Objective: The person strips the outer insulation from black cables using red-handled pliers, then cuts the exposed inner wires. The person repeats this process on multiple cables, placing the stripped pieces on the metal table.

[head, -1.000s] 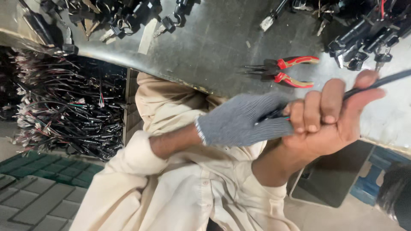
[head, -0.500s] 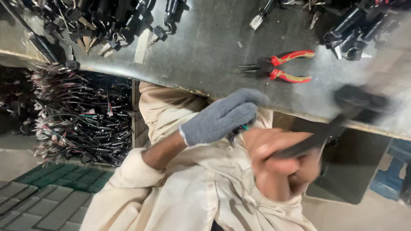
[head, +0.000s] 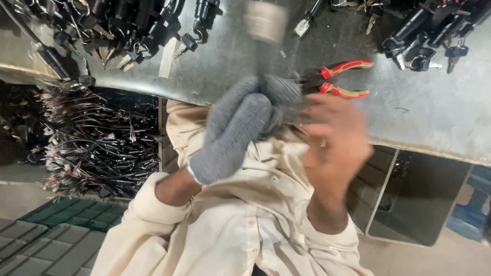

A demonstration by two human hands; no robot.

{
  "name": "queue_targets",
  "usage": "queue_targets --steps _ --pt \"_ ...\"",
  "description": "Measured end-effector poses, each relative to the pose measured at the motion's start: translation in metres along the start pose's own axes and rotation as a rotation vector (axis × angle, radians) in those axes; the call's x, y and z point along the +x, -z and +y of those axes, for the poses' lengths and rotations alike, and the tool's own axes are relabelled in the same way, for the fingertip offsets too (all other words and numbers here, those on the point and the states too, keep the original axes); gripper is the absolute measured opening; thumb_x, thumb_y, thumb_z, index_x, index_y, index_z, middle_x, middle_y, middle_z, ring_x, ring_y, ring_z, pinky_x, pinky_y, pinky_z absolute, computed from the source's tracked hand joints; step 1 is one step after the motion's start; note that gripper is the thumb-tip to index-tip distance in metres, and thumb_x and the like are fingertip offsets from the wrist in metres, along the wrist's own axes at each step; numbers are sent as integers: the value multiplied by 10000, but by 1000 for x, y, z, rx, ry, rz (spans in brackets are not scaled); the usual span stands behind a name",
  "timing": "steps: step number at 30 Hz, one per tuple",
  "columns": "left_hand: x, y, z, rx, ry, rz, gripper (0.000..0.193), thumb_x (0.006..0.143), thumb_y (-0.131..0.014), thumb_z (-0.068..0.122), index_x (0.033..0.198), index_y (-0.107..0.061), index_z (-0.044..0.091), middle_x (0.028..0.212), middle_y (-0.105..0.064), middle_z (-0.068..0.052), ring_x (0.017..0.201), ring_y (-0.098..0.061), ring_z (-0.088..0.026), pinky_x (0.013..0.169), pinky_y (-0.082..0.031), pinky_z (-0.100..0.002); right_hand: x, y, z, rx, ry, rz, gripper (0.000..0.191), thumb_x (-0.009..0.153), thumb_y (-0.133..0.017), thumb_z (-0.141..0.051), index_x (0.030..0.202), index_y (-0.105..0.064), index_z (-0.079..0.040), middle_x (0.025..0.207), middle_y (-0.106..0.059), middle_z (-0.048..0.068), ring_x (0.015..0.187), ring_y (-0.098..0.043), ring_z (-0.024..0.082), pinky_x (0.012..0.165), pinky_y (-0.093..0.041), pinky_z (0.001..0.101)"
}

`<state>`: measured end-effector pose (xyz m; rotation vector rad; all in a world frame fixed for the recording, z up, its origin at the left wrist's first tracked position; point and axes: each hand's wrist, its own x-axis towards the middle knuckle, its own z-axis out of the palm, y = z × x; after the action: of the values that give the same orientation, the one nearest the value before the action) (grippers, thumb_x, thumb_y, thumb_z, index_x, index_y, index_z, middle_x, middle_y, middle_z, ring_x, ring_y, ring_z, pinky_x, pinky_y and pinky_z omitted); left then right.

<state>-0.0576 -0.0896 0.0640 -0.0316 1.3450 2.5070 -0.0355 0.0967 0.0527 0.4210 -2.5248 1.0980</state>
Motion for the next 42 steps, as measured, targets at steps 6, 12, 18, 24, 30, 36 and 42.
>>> queue_targets --steps 6,12,18,24,30,36,42 --pt "-19 -34 -43 562 -375 -396 284 1093 -550 243 1296 -604 52 1005 -601 -56 885 -558 -116 774 -493 -310 44 43 -28 1130 -36 -79 207 1086 -517 -213 1164 -585 -34 1107 -641 96 1016 -655 310 971 -487 450" --pt "-26 -31 -58 652 -428 -495 271 1087 -557 290 1233 -612 68 990 -607 -55 897 -563 -135 789 -489 -324 23 78 9 1365 -43 -140 145 1064 -526 -278 1061 -562 -137 935 -619 26 876 -655 268 916 -462 460" --pt "-7 1 -38 671 -243 -472 287 1086 -555 342 1160 -642 79 942 -618 -43 865 -571 -134 772 -492 -319 41 81 47 976 101 -47 175 968 -652 -250 913 -503 -178 873 -552 2 825 -600 235 840 -451 423" --pt "-2 32 -25 47 144 -444 368 1144 -545 394 1185 -676 53 889 -626 18 773 -594 -80 705 -488 -255 3 20 104 549 -9 243 387 820 -721 -69 1081 -435 -70 1099 -477 92 1060 -512 230 938 -428 367" --pt "19 24 -23 536 -361 -5 319 1104 -653 228 1341 -637 14 1274 -683 -45 1123 -649 -111 984 -572 -267 -36 -57 37 645 -298 -91 682 883 -668 64 1425 -256 19 1347 -501 194 1213 -579 228 1066 -500 367" --pt "6 20 -61 290 -222 123 208 1091 -713 122 1261 -671 11 1241 -714 -64 1112 -683 -111 992 -574 -261 -50 -73 57 510 -314 72 428 1112 -644 -28 1471 -416 12 1342 -495 121 1208 -620 163 1046 -542 287" --pt "-6 41 -51 520 22 -10 272 1015 -752 143 1242 -732 -7 1120 -780 -97 969 -723 -140 826 -602 -284 -57 -60 68 976 -372 -138 618 1083 -604 -468 1446 -449 8 1326 -604 123 1167 -588 142 1054 -457 302"
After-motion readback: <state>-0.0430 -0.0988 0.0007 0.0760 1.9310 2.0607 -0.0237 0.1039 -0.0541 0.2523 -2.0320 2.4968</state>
